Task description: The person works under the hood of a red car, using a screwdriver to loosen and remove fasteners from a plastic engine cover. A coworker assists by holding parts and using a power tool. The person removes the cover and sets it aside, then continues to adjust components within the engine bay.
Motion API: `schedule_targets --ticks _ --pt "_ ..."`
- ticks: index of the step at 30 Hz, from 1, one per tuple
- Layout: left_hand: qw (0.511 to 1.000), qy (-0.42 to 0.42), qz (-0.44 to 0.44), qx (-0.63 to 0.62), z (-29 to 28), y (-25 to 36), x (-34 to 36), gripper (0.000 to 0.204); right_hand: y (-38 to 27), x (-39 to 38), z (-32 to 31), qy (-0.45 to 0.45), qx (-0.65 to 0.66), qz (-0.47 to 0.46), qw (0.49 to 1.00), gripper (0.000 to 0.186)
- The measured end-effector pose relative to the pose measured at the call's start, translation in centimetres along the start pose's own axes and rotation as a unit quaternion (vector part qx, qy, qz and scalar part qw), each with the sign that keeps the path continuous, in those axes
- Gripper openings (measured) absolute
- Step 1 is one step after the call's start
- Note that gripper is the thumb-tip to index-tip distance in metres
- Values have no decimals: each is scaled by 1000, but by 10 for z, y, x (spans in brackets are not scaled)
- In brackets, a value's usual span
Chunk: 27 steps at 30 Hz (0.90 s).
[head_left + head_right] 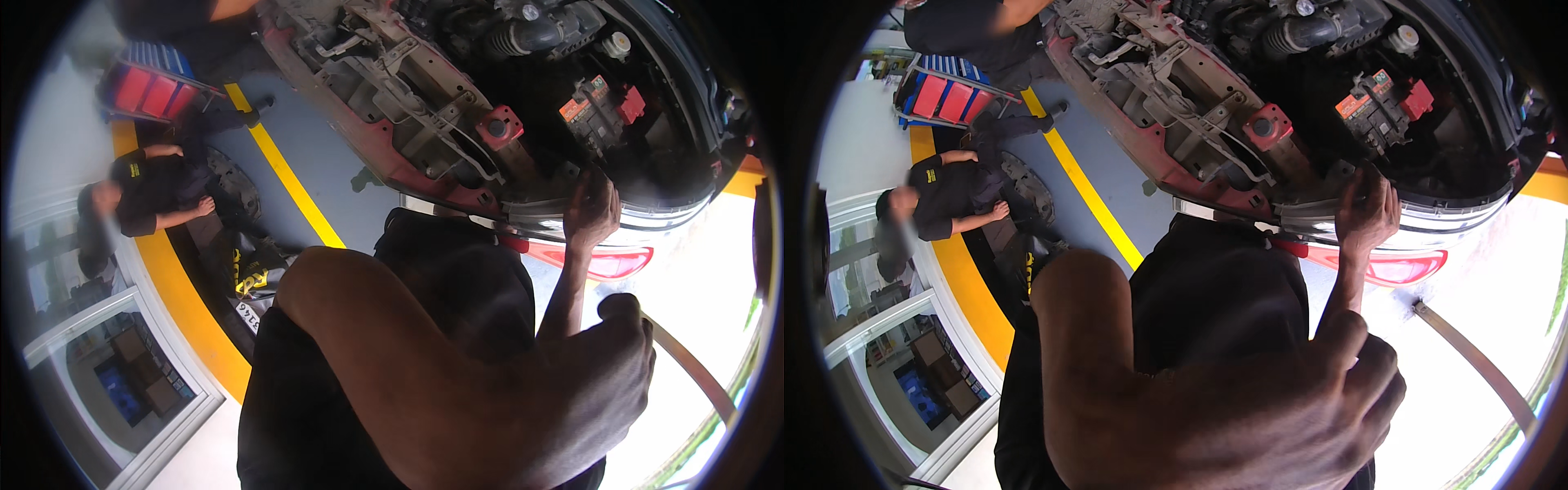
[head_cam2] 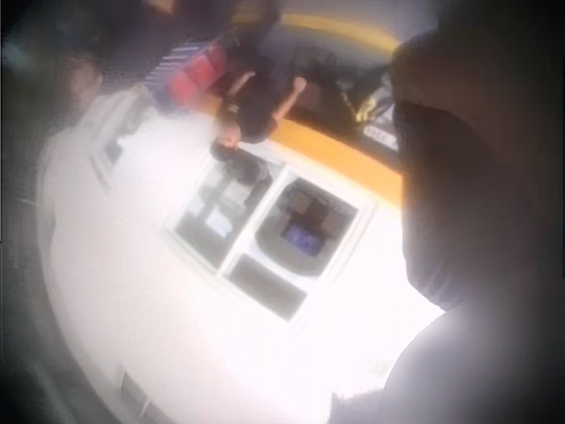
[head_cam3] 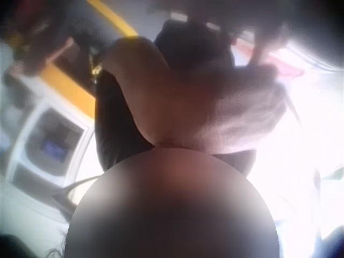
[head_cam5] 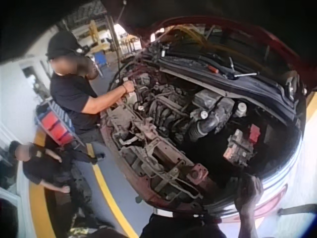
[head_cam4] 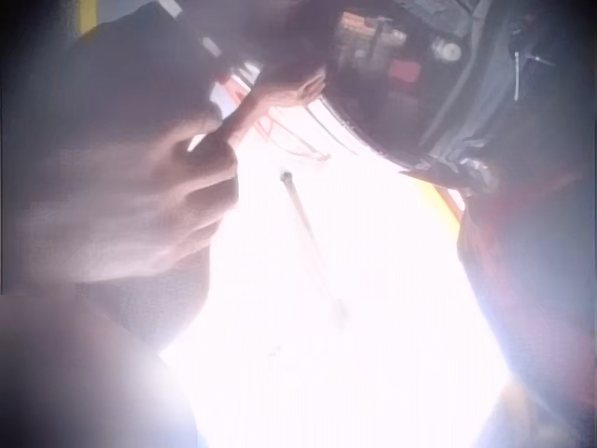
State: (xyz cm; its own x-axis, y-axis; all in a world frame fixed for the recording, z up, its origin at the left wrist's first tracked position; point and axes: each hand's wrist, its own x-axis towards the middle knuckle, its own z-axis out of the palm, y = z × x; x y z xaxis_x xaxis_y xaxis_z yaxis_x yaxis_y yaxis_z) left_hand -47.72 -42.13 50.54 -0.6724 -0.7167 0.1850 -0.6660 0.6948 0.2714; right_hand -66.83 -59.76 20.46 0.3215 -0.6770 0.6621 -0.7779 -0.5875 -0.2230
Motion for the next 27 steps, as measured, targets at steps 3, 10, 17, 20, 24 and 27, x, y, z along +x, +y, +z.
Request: schedule_targets --ticks 3,10,17,20,24,27 --pt "990 -11 -76 -121 29 -26 -35 38 -1 1 -1 -6 -1 5 1000 20" --pt "870 -46 -481 -94 147 -111 -152 44 -1 3 -4 2 33 11 999 21" --pt "639 322 -671 -196 318 -203 -270 40 0 5 -8 17 66 17 998 23" --pt "616 382 -683 -90 369 -247 -279 50 1 5 -8 13 76 21 997 24" --pt "501 347 -792 42 393 -306 -249 71 1 4 -8 9 78 22 997 25" --pt "386 354 -850 58 394 -333 -227 79 2 3 -7 10 65 15 998 25"
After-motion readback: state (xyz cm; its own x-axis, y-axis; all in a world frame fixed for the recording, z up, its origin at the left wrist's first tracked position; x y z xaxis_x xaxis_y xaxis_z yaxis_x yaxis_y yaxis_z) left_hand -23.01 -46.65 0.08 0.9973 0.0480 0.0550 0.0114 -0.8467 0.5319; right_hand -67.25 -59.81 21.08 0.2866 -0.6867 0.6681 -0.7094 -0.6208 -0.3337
